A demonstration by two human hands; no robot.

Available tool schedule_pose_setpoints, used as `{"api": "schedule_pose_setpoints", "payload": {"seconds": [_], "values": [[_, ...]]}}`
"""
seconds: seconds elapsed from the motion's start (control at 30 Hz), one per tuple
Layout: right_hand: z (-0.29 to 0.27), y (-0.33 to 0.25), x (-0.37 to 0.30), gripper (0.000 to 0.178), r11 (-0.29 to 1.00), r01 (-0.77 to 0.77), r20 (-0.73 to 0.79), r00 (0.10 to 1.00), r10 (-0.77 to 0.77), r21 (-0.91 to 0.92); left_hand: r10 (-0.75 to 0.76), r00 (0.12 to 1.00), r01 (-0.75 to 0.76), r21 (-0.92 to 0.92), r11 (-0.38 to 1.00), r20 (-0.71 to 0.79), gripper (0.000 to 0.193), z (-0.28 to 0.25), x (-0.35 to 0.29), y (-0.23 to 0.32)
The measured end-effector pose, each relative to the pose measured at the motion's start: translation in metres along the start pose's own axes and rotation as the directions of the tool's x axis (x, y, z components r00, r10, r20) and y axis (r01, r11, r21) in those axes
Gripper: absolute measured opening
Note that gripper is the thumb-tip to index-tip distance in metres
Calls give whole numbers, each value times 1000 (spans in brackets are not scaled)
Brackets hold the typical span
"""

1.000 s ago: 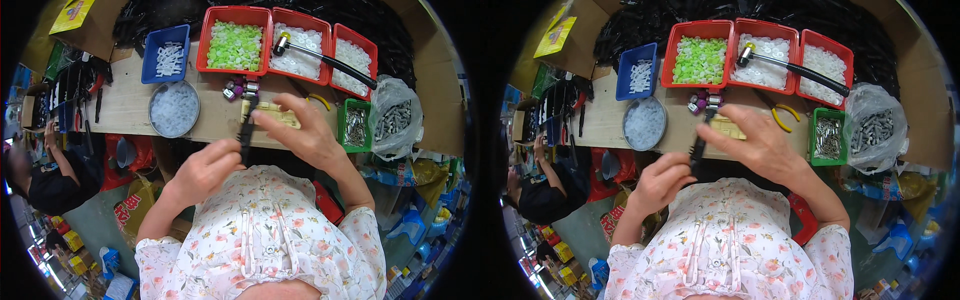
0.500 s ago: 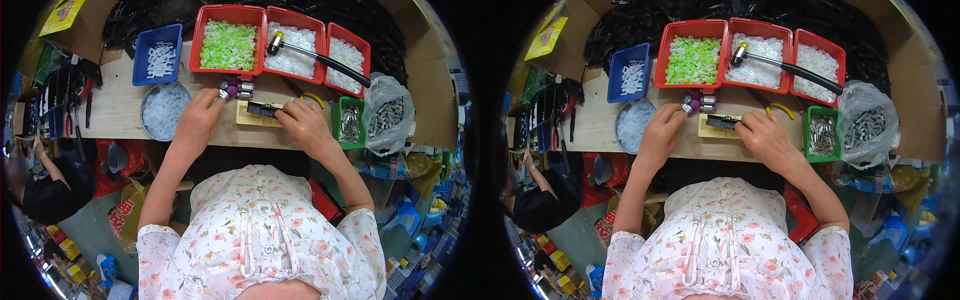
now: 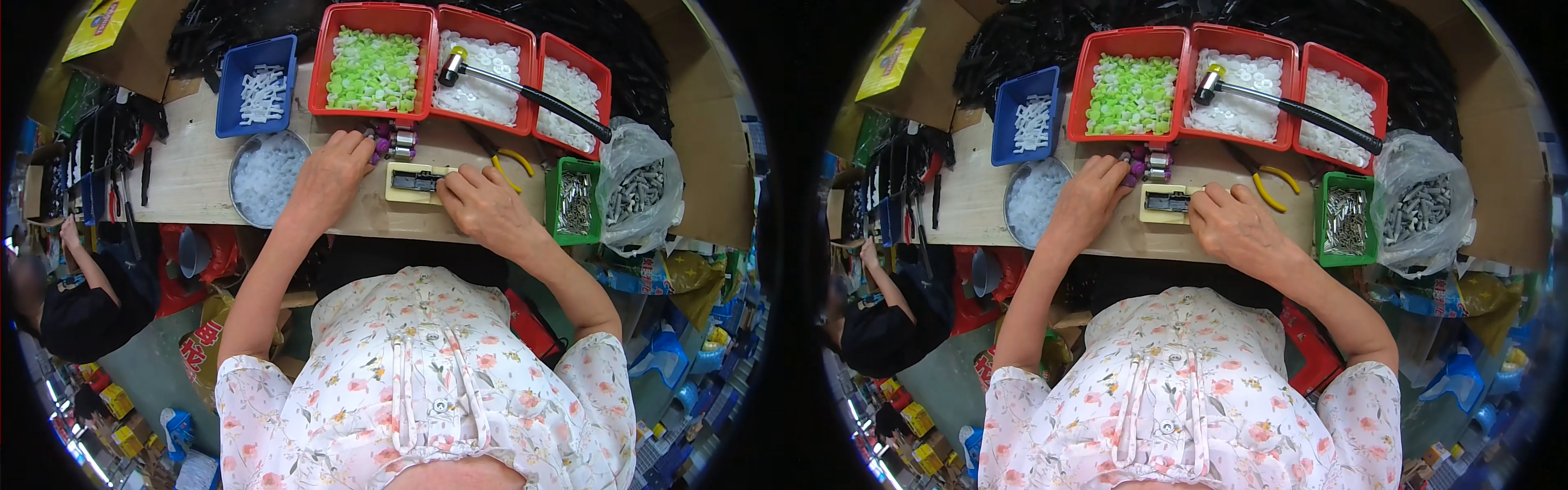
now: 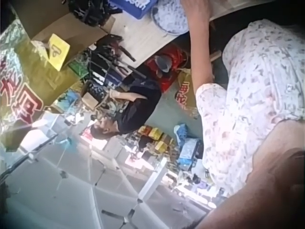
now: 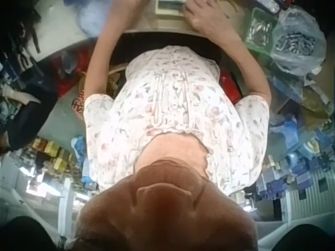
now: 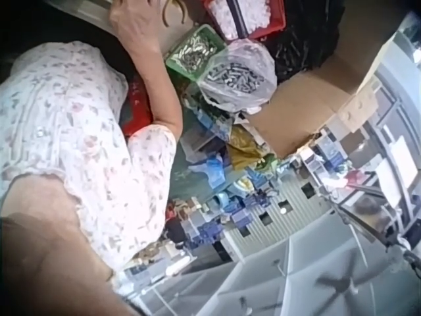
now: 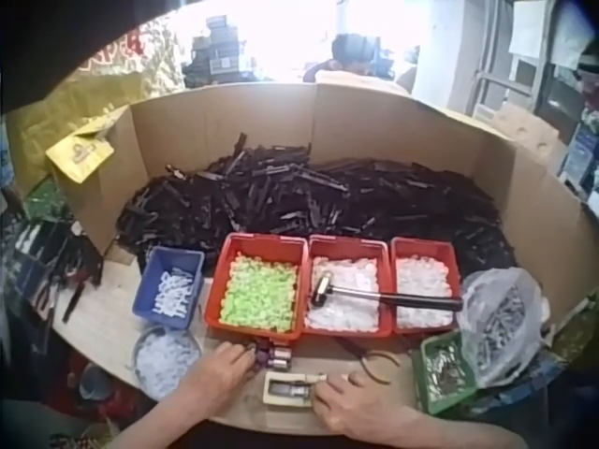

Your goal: The recorder is assembling small colorful plastic parts into a yellow base unit at a factory workbench.

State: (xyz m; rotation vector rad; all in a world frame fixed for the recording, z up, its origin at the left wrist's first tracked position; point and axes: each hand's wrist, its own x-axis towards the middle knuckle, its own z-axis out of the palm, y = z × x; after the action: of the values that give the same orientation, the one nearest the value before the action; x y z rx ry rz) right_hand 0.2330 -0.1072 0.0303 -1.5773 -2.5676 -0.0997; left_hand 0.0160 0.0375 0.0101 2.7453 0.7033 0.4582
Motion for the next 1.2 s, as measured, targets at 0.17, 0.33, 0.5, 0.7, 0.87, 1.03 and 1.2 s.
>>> {"api": "schedule_pose_setpoints", "payload": {"seconds": [0.17,0.33,0.5,0.7,0.87,1.03,1.2], "values": [[0,-16,1,27,989,8,14,1000,-6,-148,-29,997,30,-21,999,66,23,-4,0,-3],[0,-9,4,26,992,-9,48,999,15,-123,-69,998,70,-132,989,13,23,-15,-7,0],[-5,-2,7,22,941,-201,-138,960,245,273,-313,946,303,-566,767,82,21,-28,-16,17],[-10,-28,30,34,720,-180,-275,841,466,670,-363,884,273,-955,-114,296,25,-2,-20,34],[-9,-28,36,34,763,-169,-354,810,469,624,-330,882,208,-906,-370,337,25,4,-18,49],[-7,-21,32,34,778,-168,-351,820,451,605,-436,870,227,-972,-64,232,31,-3,-19,51],[12,-18,33,31,763,-233,-246,856,455,603,-566,823,254,-862,438,-44,26,-2,-29,42]]}}
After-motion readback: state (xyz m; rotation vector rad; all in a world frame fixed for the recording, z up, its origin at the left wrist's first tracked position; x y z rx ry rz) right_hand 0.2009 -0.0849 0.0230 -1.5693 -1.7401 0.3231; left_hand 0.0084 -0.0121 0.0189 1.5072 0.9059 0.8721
